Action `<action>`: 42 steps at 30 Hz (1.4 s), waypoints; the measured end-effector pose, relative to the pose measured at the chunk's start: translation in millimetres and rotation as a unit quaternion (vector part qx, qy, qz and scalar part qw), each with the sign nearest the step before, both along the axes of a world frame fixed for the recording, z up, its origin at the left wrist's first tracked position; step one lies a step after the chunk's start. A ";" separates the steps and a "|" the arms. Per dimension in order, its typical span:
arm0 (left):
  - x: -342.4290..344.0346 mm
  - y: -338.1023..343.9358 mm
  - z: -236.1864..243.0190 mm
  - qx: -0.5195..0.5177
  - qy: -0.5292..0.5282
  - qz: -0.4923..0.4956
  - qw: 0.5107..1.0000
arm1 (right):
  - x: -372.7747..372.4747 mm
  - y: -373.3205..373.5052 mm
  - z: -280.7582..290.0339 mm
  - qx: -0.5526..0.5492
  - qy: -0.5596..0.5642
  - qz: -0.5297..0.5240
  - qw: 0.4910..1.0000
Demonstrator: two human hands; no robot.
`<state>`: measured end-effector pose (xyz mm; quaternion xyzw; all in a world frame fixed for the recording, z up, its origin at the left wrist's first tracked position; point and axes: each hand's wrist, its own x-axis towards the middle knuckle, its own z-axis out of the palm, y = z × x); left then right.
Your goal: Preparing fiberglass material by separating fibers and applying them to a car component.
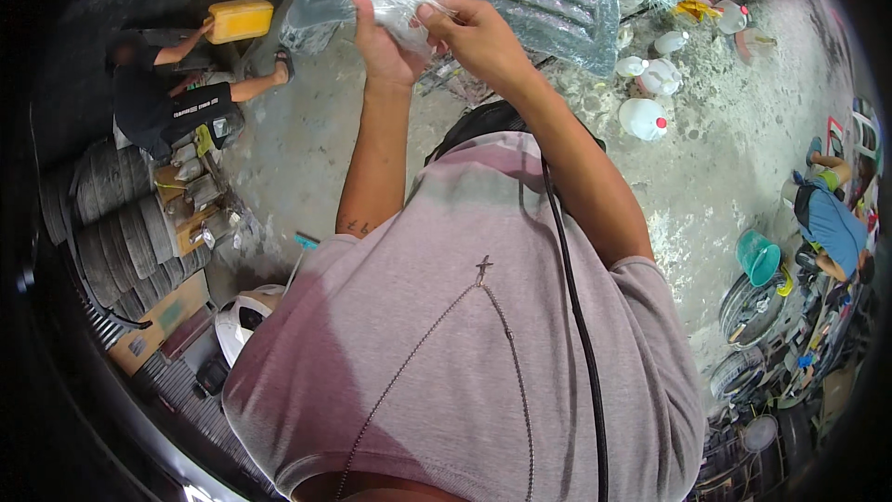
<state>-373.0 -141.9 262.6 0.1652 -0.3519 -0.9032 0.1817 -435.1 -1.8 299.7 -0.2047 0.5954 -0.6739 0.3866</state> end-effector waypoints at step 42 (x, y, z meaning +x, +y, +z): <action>55.9 -46.7 20.6 -0.044 -0.127 0.041 0.990 | 45.6 -73.1 14.2 0.042 0.302 -0.118 0.945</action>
